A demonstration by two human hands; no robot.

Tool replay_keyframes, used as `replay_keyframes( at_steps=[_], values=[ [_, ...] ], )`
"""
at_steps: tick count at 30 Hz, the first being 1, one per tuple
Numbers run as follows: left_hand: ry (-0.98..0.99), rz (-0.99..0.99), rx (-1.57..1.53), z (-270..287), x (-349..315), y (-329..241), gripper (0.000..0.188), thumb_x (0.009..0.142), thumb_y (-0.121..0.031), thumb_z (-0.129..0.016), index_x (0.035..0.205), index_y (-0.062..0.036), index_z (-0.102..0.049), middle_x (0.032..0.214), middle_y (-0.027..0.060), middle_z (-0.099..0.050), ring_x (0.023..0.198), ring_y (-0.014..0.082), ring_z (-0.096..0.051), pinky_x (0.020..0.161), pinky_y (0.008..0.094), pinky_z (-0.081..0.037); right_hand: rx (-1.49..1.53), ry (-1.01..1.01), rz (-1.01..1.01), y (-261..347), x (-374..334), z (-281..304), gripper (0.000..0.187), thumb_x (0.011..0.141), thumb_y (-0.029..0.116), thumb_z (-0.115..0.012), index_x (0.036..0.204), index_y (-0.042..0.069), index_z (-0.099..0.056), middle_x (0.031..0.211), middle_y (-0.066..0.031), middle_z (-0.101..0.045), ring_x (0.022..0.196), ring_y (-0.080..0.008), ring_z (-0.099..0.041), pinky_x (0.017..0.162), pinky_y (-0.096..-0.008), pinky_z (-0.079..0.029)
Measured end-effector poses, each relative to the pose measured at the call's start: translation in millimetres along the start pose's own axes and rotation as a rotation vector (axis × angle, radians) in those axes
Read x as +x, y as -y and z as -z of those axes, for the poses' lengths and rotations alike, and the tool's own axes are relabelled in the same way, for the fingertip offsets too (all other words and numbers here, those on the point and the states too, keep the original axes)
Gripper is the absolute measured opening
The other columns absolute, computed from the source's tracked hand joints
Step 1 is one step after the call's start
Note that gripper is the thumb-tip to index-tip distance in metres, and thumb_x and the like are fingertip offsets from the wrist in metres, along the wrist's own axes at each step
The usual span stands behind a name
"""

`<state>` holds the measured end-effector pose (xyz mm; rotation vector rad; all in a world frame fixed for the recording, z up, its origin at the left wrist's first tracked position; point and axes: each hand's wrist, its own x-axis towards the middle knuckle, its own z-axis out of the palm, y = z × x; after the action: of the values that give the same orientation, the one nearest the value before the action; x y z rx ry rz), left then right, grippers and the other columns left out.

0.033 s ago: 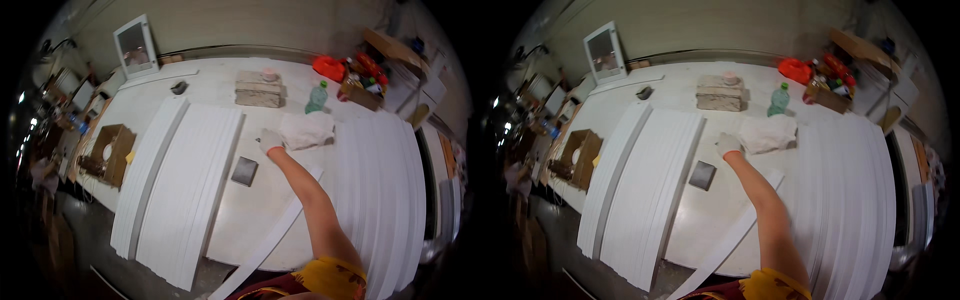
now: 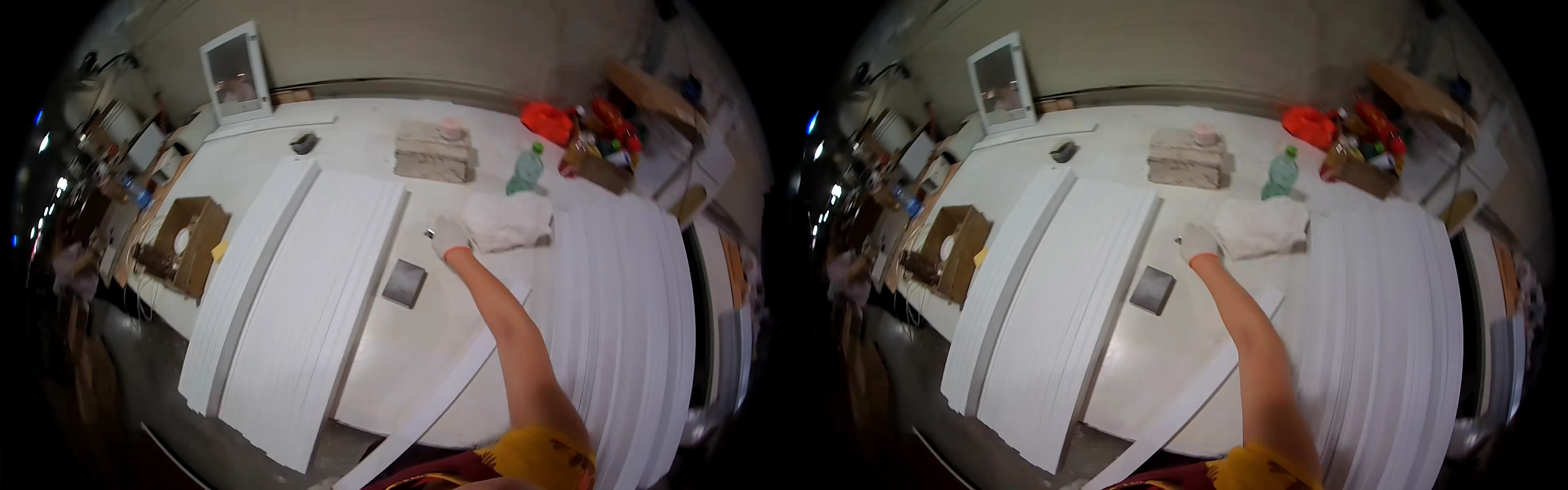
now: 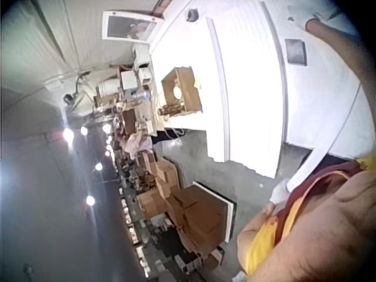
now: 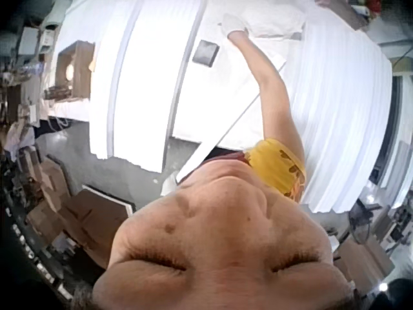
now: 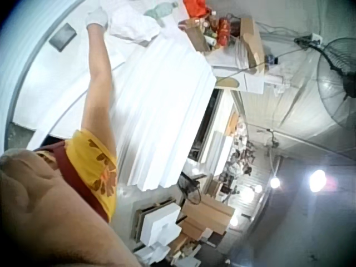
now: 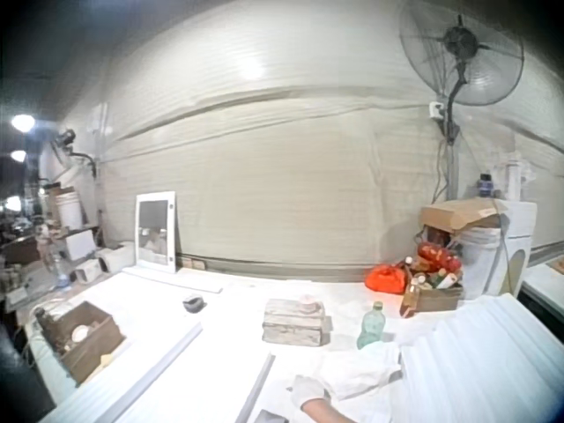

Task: The person sands the edges of a white plastic molding strip using a sanding block.

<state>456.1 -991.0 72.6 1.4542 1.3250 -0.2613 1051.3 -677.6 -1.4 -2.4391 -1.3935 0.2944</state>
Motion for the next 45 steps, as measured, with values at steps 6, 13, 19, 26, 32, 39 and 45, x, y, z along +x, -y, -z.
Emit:
replay_keyframes(
  at_steps=[6, 13, 19, 26, 32, 39, 45],
  values=[
    [0.057, -0.022, 0.19, -30.1, 38.2, 115.8, 0.049, 0.069, -0.034, -0.081, 0.113, -0.015, -0.07, 0.105, 0.0132, -0.073, 0.102, 0.0332, -0.069, 0.089, 0.0406, -0.053, 0.102, 0.109, 0.019, 16.2, -45.5, 7.2, 0.03, 0.085, 0.018, -0.058, 0.108, 0.008, -0.074, 0.116, -0.021, -0.069, 0.113, -0.0386, -0.064, 0.099, -0.0468, -0.049],
    [-0.065, -0.199, 0.354, -14.3, 38.7, 79.8, 0.052, 0.07, -0.031, -0.077, 0.118, -0.0151, -0.064, 0.109, 0.0154, -0.07, 0.103, 0.0368, -0.066, 0.087, 0.0433, -0.053, 1.479, 0.219, -0.377, -113.7, -10.8, -20.8, 0.014, 0.092, 0.023, -0.065, 0.082, 0.017, -0.059, 0.061, 0.0055, -0.048, 0.045, -0.0071, -0.039, 0.038, -0.0213, -0.032],
    [-0.017, -0.241, 0.268, -18.3, 38.2, 72.4, 0.069, 0.069, -0.033, -0.078, 0.132, -0.0134, -0.058, 0.119, 0.0161, -0.068, 0.111, 0.0347, -0.064, 0.093, 0.041, -0.051, 1.69, 0.158, -0.258, -133.1, -59.6, 20.2, 0.007, 0.099, 0.021, -0.062, 0.097, 0.015, -0.064, 0.077, 0.0043, -0.06, 0.063, -0.0076, -0.056, 0.047, -0.0216, -0.044],
    [-0.105, -0.495, 0.027, -35.2, 22.0, 110.5, 0.075, 0.079, -0.042, -0.076, 0.143, -0.0128, -0.049, 0.122, 0.0158, -0.066, 0.113, 0.032, -0.064, 0.097, 0.0393, -0.048, 1.752, 0.159, -0.161, -67.1, -274.1, 70.9, 0.047, 0.102, 0.011, -0.056, 0.147, 0.015, -0.046, 0.095, -0.0006, -0.058, 0.072, -0.0092, -0.054, 0.052, -0.0209, -0.044],
    [-0.042, -0.361, -0.006, -6.5, -10.8, 139.5, 0.059, 0.079, -0.042, -0.073, 0.129, -0.0114, -0.062, 0.112, 0.0166, -0.07, 0.101, 0.0318, -0.068, 0.089, 0.0404, -0.052, 1.774, 0.214, -0.127, -128.8, -421.7, -26.6, 0.056, 0.095, 0.003, -0.057, 0.149, 0.015, -0.046, 0.106, -0.0024, -0.055, 0.087, -0.0114, -0.053, 0.063, -0.0231, -0.047],
    [-0.069, -0.183, -0.797, -44.8, -8.5, 186.7, 0.034, 0.086, -0.02, -0.072, 0.112, 0.001, -0.069, 0.1, 0.0037, -0.069, 0.089, 0.0131, -0.063, 0.08, 0.0284, -0.05, 2.24, 0.209, -0.75, 19.2, -512.8, -49.8, 0.052, 0.094, 0.004, -0.063, 0.144, 0.011, -0.05, 0.092, -0.004, -0.059, 0.074, -0.0128, -0.052, 0.061, -0.0238, -0.045],
    [-0.072, -0.007, -1.507, -84.1, -22.7, 157.0, 0.047, 0.097, -0.027, -0.063, 0.134, 0.0003, -0.053, 0.124, 0.0172, -0.065, 0.1, 0.029, -0.07, 0.078, 0.0371, -0.063, 1.287, -0.103, -0.407, 69.1, -514.0, -4.1, 0.027, 0.089, 0.01, -0.068, 0.113, -0.003, -0.069, 0.08, -0.0017, -0.062, 0.073, -0.011, -0.058, 0.065, -0.0241, -0.047]
  ],
)
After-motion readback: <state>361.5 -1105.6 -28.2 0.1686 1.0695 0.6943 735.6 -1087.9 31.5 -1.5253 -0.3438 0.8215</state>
